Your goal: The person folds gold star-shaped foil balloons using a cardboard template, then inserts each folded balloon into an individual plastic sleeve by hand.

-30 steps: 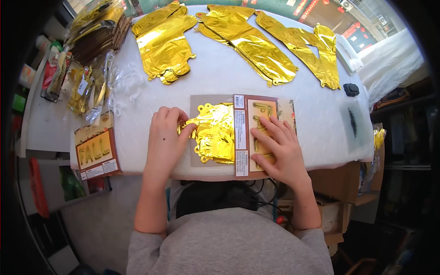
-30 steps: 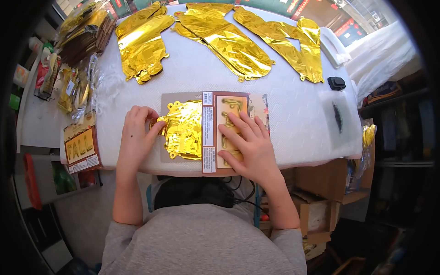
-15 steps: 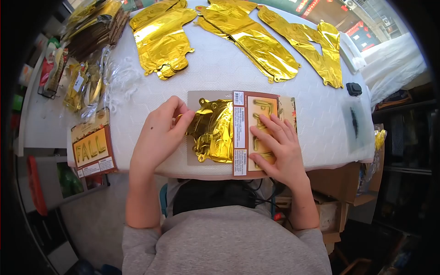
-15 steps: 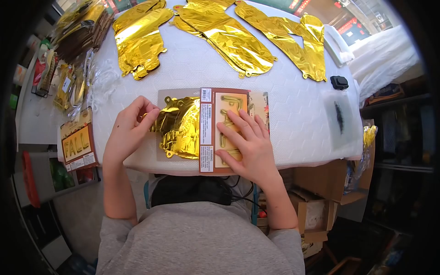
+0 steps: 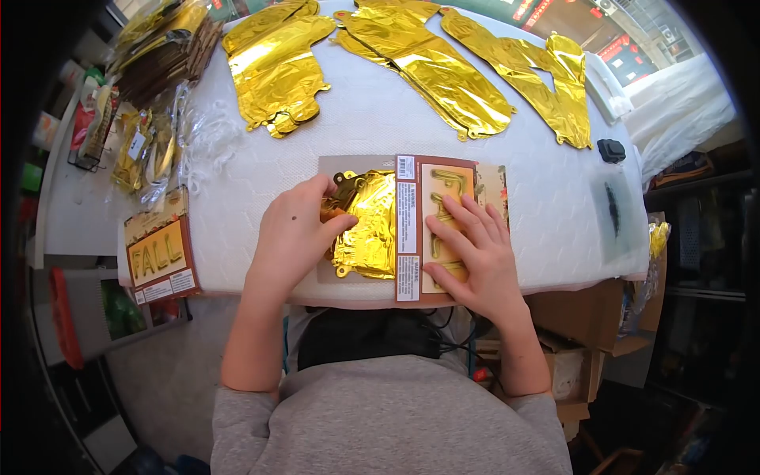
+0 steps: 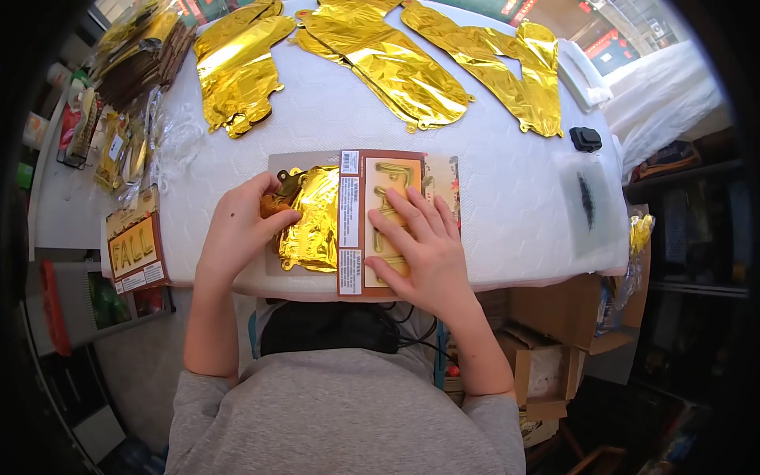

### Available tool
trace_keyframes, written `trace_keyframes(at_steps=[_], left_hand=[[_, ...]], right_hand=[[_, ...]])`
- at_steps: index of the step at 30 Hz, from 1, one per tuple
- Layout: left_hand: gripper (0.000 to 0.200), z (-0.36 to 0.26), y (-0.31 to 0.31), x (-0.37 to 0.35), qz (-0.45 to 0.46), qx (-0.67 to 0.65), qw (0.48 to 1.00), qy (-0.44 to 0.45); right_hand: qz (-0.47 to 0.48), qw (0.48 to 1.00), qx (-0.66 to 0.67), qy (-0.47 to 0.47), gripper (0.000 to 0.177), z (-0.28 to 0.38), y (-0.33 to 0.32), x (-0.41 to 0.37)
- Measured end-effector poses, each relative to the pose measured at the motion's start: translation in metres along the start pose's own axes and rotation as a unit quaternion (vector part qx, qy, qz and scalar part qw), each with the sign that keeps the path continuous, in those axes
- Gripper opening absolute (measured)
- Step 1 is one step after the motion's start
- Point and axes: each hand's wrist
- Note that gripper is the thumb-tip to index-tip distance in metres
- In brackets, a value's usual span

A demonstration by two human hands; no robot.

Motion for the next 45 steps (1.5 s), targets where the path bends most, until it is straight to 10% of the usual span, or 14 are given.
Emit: trace_keyframes(at_steps=[16,25,40,42,45], left_hand=[[0.03,-0.005,0.005,-0.001,-0.067,0.024,0.994,0.081],[0.033,-0.029,-0.013,-0.001,0.081,-0.071,0.994,-0.01],[0.052,-0.075,0.004,0.006,0.089,-0.16,0.965,0.188],[0.054,-0.071,0.001,0.008,0.099,-0.453,0.852,0.242],[0.041,-0.013,-0.003,0.013,-0.285,-0.083,0.947,0.126]], right_hand=[[0.007,1.0,-0.012,-0.001,0.057,0.002,-0.002,0.0],[0.0,0.999,-0.033,-0.001,0.057,0.002,0.0,-0.001],[0.048,0.997,-0.059,0.011,0.058,-0.004,0.002,-0.005],[0.027,0.999,-0.046,0.002,0.058,-0.001,0.001,-0.003],[0.007,1.0,-0.025,-0.005,0.058,0.0,0.001,-0.004]])
Point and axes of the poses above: each hand's wrist, its own x-axis towards the middle knuckle, its own y-axis out of the palm, z = x × y, and after that the axes turned 15 degrees about z, right-handed
